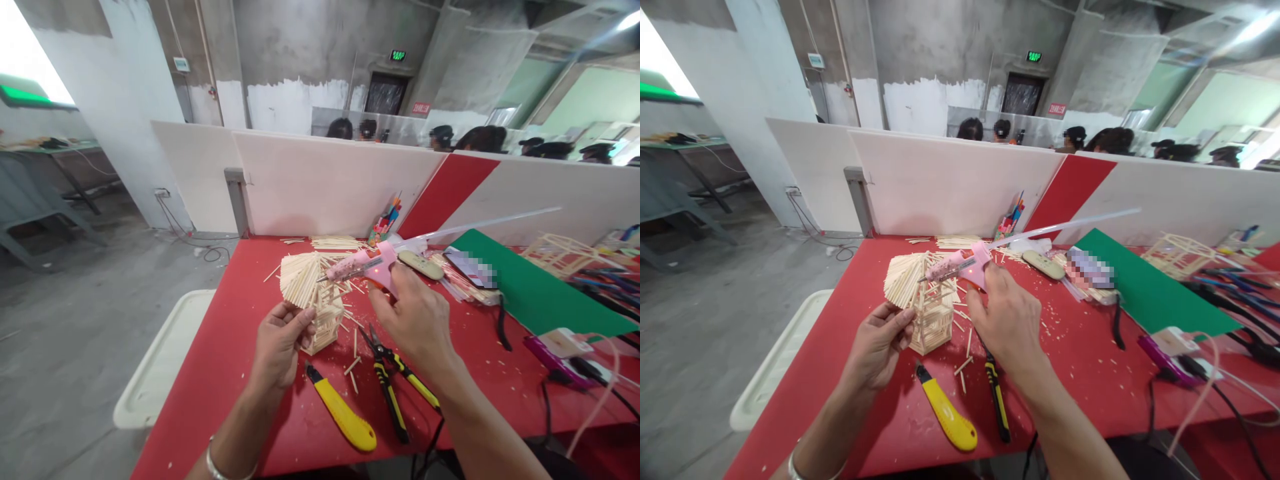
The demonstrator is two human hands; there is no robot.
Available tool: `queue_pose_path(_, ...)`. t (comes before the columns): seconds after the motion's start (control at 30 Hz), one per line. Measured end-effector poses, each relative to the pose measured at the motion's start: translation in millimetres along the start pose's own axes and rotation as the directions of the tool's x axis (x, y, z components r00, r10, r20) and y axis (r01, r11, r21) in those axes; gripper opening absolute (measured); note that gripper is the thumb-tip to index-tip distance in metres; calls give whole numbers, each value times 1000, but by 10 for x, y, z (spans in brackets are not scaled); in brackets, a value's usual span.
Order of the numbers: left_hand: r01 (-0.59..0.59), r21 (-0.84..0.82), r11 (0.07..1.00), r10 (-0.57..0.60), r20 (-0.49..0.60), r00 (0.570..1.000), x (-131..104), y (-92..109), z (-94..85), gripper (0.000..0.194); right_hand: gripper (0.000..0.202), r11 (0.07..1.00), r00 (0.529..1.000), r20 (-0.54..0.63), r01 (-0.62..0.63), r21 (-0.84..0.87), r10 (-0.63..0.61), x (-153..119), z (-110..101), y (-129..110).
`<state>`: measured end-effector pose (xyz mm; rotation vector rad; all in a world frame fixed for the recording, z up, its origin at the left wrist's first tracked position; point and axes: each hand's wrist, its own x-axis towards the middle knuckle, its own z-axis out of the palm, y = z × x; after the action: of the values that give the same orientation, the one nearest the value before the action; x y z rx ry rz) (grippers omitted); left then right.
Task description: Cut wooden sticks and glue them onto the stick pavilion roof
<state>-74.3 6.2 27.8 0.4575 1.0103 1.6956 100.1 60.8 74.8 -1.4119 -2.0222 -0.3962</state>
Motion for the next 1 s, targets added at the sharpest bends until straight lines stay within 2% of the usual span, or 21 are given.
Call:
queue_pose_path(0.13, 0, 0, 1000, 0, 13, 1000, 11, 3, 0, 32, 21, 1000, 1000, -12, -17, -2, 17, 13, -8, -11)
queue_pose_path(0.4, -72, 27, 997, 71, 37, 997, 27, -27, 39, 26, 23, 999, 999, -46, -21, -43, 19, -10, 0, 10)
queue_pose_path(0.57, -106, 44, 993, 106, -1, 994, 20, -36, 65, 25, 23, 997, 997, -77, -35, -68, 29, -34, -16, 21)
queue_pose_path(1.0, -89, -1, 996, 89, -30, 996, -21, -21, 53, 22, 22, 999, 996, -92, 5, -52, -10, -76, 27, -32)
